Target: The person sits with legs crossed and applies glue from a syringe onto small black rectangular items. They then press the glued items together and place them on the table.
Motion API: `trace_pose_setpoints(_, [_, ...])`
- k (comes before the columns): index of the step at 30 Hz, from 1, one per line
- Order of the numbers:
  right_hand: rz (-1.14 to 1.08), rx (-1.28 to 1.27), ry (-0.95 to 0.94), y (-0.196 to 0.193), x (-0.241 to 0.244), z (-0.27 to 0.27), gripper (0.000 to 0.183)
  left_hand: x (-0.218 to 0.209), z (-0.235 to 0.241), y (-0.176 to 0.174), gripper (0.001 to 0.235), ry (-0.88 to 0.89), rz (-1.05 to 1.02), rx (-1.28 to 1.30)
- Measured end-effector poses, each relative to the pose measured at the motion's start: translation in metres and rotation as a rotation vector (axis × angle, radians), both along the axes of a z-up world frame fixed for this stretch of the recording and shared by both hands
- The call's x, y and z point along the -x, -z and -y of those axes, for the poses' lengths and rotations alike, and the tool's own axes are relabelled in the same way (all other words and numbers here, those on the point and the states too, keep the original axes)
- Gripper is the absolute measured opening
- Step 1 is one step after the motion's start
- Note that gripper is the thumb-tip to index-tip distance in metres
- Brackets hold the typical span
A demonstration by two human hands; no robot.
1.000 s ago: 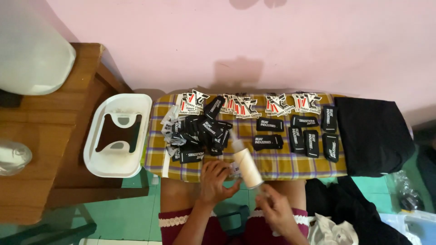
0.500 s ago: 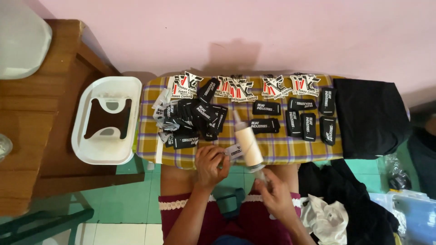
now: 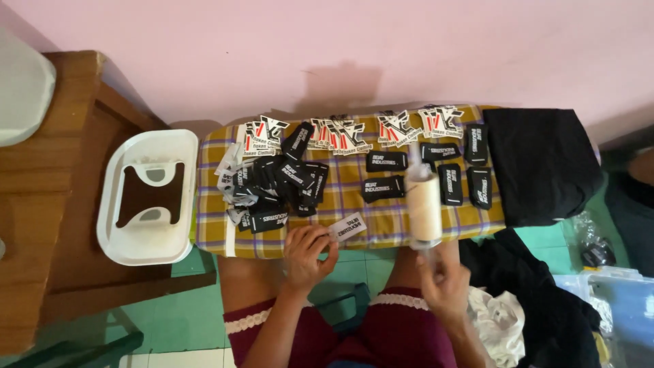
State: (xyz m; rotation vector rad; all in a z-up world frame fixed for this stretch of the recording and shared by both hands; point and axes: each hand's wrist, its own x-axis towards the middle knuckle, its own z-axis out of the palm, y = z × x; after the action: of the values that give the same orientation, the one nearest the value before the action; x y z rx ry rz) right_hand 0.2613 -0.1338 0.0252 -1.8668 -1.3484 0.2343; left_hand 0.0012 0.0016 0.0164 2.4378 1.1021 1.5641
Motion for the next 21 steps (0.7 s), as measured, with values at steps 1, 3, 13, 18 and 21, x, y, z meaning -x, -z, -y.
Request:
trace_pose_setpoints(1, [-0.001, 0.003, 0.007, -0.017, 0.001, -0.007, 0.031, 0.002, 0.001, 0.001, 0.029, 0.007, -0.001, 0.003])
trace_pose_setpoints(3, [-0.206, -0.067, -0.001, -0.050, 0.002, -0.026, 0.023, 0.006, 0.000, 0.003, 0.041, 0.020, -0.129, -0.057])
trace_pose_setpoints(13, [-0.416, -0.526, -0.133, 0.036, -0.017, -0.113, 0.011, -0.002, 0.005, -0.010, 0.009, 0.045, -0.022, 0.188])
trace_pose_setpoints(18, [-0.372, -0.560, -0.145, 0.030, -0.011, -0.086, 0.028, -0.015, 0.000, -0.058, 0.022, 0.145, 0.299, 0.749])
trace_pose_setpoints(21, [-0.354, -0.558, -0.184, 0.046, -0.019, -0.087, 0.023, -0.026, -0.013, -0.040, 0.015, 0.241, 0.489, 1.028])
